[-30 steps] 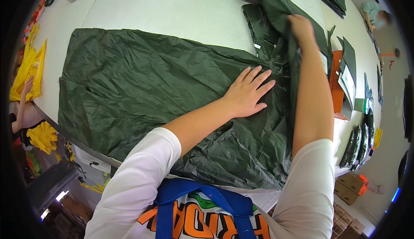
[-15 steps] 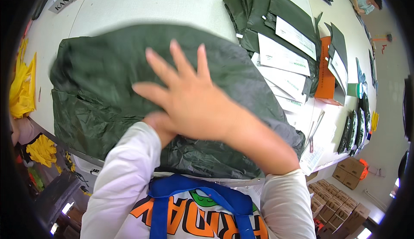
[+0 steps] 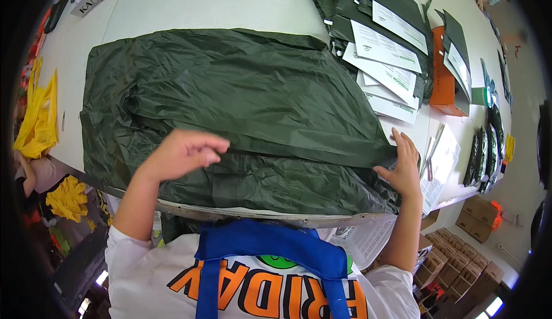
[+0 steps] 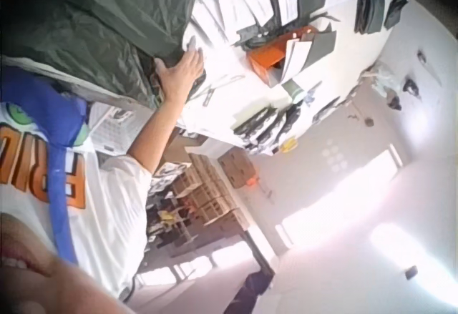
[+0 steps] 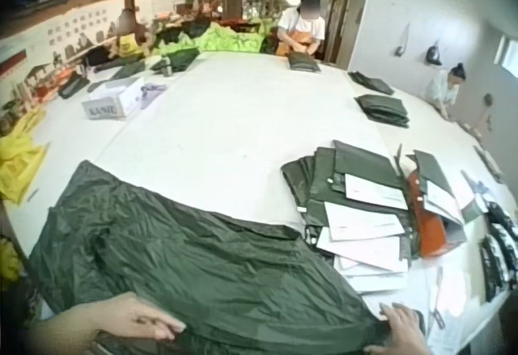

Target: The person folds a large green fabric item on a white table. They smooth the fabric, fold it in half multiple times, and tuck the edges to create a compact rectangular bundle.

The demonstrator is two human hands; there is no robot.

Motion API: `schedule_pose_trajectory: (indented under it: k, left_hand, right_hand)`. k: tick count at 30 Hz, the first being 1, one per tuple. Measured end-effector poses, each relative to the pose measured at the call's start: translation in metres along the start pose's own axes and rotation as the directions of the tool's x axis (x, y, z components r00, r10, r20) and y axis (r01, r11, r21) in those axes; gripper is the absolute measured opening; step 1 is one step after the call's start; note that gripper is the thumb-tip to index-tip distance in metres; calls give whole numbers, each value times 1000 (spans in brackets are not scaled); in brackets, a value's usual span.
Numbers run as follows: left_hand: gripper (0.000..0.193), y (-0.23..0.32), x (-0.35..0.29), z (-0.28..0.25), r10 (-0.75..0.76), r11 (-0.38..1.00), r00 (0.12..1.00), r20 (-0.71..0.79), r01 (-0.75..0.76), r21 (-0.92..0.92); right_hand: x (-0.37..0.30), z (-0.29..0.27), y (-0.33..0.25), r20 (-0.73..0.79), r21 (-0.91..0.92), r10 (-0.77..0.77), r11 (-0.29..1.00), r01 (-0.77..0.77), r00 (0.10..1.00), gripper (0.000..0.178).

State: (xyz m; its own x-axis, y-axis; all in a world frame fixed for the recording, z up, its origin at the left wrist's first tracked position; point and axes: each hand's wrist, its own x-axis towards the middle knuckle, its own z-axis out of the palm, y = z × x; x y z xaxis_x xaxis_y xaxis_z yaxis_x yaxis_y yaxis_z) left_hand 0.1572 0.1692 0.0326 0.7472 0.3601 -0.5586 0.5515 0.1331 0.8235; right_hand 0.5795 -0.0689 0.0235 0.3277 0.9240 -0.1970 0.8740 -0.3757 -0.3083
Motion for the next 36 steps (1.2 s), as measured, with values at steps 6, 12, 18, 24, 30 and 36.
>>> schedule_pose_trajectory:
  k: [6, 12, 18, 24, 30, 36]
  left_hand:
    - [49, 33, 161, 0, 577, 711, 694, -431, -168, 682]
    - [36, 71, 263, 16, 494, 617, 865, -88, -277, 736]
    - [33, 105, 293, 25, 618, 500, 780, -101, -290, 816]
    - [29, 77, 292, 39, 858, 375, 473, -201, -308, 875]
    - [55, 30, 122, -26, 774, 476, 385, -502, 169, 863]
    - [51, -102, 14, -117, -84, 995, 177, -981, 68, -72]
  right_hand:
    - [-4, 3, 39, 29, 147, 66, 987, -70, 997, 62]
    - [-31, 18, 66, -289, -157, -217, 972, 177, 933, 23]
    - [-39, 22, 69, -93, -313, -46, 950, 15, 995, 11]
    - [48, 8, -61, -271, 156, -168, 964, 216, 948, 49]
    - [110, 118, -90, -157, -300, -318, 917, 262, 935, 60]
    - [114, 114, -111, -119, -281, -292, 926, 250, 949, 52]
